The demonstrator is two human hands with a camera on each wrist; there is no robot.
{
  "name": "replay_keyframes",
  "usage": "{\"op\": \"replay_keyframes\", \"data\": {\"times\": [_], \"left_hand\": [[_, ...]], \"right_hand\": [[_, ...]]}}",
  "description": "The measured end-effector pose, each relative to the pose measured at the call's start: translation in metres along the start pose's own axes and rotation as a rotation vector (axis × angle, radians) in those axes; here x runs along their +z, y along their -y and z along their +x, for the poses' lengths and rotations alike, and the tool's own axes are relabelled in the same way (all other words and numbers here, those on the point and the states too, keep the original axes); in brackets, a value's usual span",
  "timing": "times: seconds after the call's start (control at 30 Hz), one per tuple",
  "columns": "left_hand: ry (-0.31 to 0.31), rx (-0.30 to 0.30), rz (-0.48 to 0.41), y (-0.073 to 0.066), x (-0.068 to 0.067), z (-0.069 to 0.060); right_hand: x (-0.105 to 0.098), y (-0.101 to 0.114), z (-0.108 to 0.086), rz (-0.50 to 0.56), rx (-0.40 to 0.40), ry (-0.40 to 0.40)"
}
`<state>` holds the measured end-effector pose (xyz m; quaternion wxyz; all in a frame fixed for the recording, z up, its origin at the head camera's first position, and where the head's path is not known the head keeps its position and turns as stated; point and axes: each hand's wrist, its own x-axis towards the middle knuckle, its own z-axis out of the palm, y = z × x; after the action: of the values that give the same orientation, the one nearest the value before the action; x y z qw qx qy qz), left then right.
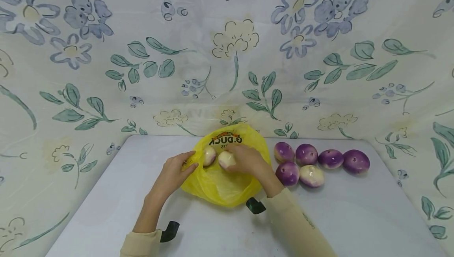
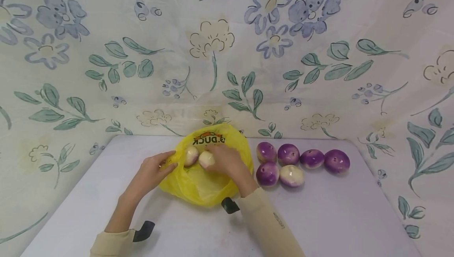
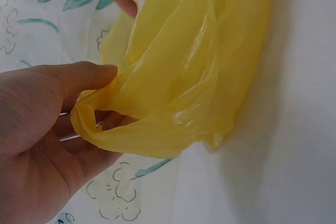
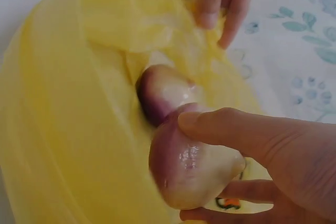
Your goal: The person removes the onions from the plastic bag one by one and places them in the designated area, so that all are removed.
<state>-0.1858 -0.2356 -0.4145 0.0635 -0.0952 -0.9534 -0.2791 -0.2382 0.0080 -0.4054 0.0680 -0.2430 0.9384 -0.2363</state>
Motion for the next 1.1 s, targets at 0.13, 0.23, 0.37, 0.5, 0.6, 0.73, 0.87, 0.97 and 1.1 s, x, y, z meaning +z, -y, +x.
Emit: {"op": "replay_keyframes", "data": {"times": [0.13, 0.23, 0.37, 0.5, 0.6, 0.73, 0.87, 0.97, 1.1], "left_hand": [[-0.006, 0.01, 0.002, 0.0, 0.0, 0.0], [-0.01, 0.015, 0.001, 0.0, 0.001, 0.0], [-0.007, 0.011, 0.003, 0.0, 0.001, 0.001], [0.003, -0.001, 0.003, -0.001, 0.0, 0.001], [0.008, -0.007, 0.004, 0.0, -0.001, 0.001], [0.009, -0.006, 0.008, 0.0, -0.001, 0.001], [0.008, -0.007, 0.007, 0.0, -0.001, 0.001], [0.012, -0.014, 0.002, 0.0, -0.002, 0.0], [0.017, -0.019, -0.003, -0.001, -0.002, 0.0]], "right_hand": [[-0.004, 0.003, -0.003, -0.038, -0.024, -0.008], [-0.009, 0.008, -0.006, -0.067, -0.007, 0.004], [-0.017, 0.012, -0.012, -0.084, 0.012, 0.002], [-0.023, 0.012, -0.018, -0.07, 0.012, -0.015], [-0.025, 0.01, -0.023, -0.082, 0.004, -0.029], [-0.027, 0.005, -0.03, -0.1, 0.002, -0.05], [-0.033, 0.002, -0.04, -0.106, 0.038, -0.071], [-0.038, -0.002, -0.05, -0.093, 0.056, -0.093], [-0.044, -0.01, -0.061, -0.055, 0.071, -0.122]]}}
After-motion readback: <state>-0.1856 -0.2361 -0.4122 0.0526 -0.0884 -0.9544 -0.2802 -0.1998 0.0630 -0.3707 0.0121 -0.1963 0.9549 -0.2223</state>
